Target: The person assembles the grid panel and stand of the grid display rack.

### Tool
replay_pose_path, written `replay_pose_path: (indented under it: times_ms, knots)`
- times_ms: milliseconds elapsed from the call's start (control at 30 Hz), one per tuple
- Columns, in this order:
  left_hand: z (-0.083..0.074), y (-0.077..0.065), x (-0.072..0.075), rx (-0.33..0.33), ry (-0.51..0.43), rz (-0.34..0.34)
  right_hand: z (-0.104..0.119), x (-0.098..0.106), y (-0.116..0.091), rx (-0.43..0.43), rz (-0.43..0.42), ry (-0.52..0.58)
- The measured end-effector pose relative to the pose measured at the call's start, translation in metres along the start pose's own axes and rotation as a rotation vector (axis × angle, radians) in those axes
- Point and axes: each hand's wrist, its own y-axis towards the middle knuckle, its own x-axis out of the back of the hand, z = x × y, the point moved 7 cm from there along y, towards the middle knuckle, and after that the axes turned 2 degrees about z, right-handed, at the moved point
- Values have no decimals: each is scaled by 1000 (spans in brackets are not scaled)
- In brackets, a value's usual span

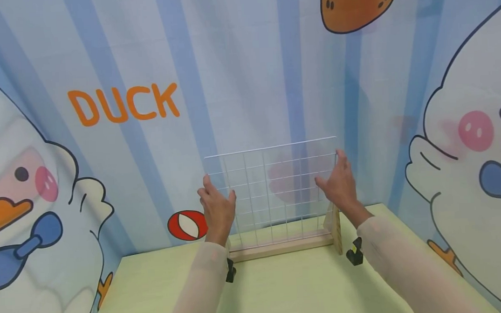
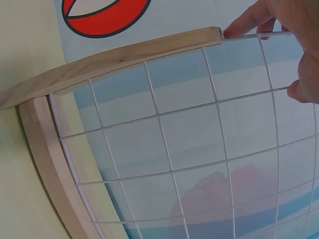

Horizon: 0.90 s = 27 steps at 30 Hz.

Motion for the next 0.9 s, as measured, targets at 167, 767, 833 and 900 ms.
replay_pose_path:
  times_ms: [167,767,833,900]
  knots:
    - [0,0,0,-18,8,-5,-1,-1,-1,-4,-13,-1]
    - [16,9,5,-47,70,78,-6,-12,6,88,84,-63]
    - [20,13,10,-88,112,109,-8,-9,7,150,92,-84]
    - [26,18,17,-115,149,136,-10,-3,8,213,85,-96]
